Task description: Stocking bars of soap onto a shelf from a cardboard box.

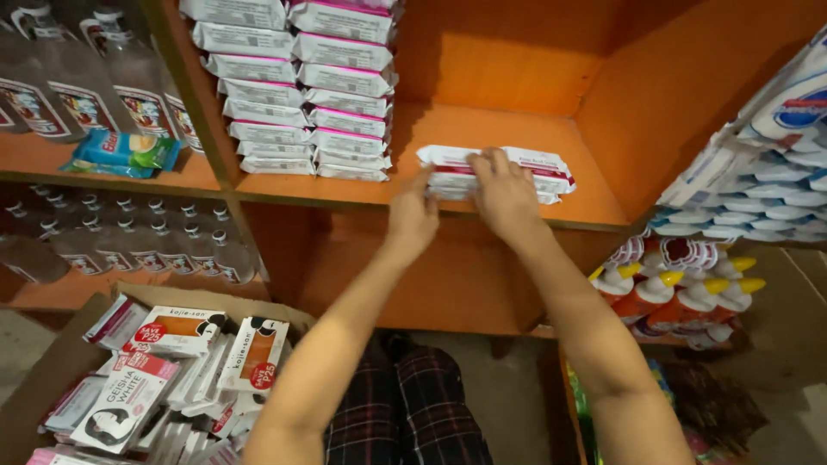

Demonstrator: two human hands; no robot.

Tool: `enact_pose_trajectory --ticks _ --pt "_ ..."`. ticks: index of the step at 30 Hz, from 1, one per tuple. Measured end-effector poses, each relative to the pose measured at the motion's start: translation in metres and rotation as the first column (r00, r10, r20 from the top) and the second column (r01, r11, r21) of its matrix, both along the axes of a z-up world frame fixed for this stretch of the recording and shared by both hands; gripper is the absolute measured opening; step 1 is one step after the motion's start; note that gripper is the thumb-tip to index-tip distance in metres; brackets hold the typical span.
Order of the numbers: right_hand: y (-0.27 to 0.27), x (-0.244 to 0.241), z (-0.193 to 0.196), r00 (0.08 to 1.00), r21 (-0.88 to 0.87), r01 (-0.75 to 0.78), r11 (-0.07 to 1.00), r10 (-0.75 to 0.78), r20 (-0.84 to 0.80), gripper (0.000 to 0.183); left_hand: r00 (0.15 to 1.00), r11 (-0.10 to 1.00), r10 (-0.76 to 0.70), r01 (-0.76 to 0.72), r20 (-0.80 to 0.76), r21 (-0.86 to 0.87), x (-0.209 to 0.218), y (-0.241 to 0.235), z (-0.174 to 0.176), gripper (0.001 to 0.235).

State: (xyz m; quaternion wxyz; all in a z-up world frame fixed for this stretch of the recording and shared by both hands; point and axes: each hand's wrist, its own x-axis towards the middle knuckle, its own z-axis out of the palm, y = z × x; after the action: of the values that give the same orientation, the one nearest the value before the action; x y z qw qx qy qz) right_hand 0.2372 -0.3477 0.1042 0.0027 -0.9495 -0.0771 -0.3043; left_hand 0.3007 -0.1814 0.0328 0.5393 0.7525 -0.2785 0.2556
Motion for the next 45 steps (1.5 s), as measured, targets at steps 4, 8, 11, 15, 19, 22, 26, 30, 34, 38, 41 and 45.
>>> enact_pose_trajectory --ticks 4,8,11,15,19,22,26,30,34,38,41,45 --pt "-0.042 -0.004 -0.005 1.000 0.049 0.020 0.999 -0.021 0.006 0.057 0.999 0.999 -0.033 0.034 -0.035 0.022 -0.003 -0.036 0.000 0.046" --pt "-0.074 -0.015 0.004 1.000 0.222 0.006 0.975 -0.003 -0.012 0.052 0.994 0.997 -0.066 0.062 0.088 0.051 -0.006 -0.066 0.004 0.040" --pt "-0.083 -0.019 0.003 0.999 0.303 -0.044 0.952 0.040 0.017 0.045 0.993 0.999 -0.016 0.012 0.119 0.031 -0.003 -0.076 0.005 0.032" --pt "-0.069 -0.027 0.009 0.984 0.305 -0.153 0.940 0.116 0.137 0.036 0.999 0.997 0.031 -0.029 0.034 -0.065 -0.003 -0.059 0.016 0.025" --pt "-0.031 -0.023 0.004 0.945 0.337 -0.293 0.894 0.217 0.247 0.030 0.991 0.993 0.115 -0.116 0.072 0.009 -0.006 0.000 0.030 0.017" --pt "-0.003 -0.012 -0.013 0.964 0.375 -0.252 0.892 0.197 0.180 0.026 0.984 0.976 0.163 -0.171 0.068 0.135 -0.009 0.035 0.028 0.017" --pt "0.015 0.002 -0.036 0.954 0.433 -0.296 0.851 0.244 0.173 0.025 0.965 0.939 0.223 -0.250 0.137 0.235 -0.003 0.057 0.010 0.013" --pt "0.019 -0.003 -0.039 0.928 0.383 -0.355 0.853 0.272 0.254 0.022 0.857 0.754 0.285 -0.477 0.429 0.451 -0.024 0.051 0.016 0.034" --pt "0.017 -0.004 -0.045 0.914 0.336 -0.374 0.864 0.281 0.294 0.026 0.748 0.794 0.126 -0.469 0.651 0.386 -0.031 0.041 0.014 0.046" --pt "0.011 -0.013 -0.025 0.952 0.267 -0.300 0.916 0.270 0.146 0.036 0.793 0.754 0.093 -0.452 0.602 0.478 -0.020 0.039 0.004 0.043" --pt "-0.024 -0.011 -0.010 0.946 0.269 -0.324 0.907 0.311 0.091 0.047 0.789 0.743 0.103 -0.466 0.606 0.480 -0.015 0.039 0.004 0.042" --pt "-0.047 -0.030 -0.001 0.986 0.522 -0.165 0.837 0.132 0.099 0.042 0.796 0.711 0.099 -0.476 0.597 0.517 -0.020 0.034 0.015 0.041"
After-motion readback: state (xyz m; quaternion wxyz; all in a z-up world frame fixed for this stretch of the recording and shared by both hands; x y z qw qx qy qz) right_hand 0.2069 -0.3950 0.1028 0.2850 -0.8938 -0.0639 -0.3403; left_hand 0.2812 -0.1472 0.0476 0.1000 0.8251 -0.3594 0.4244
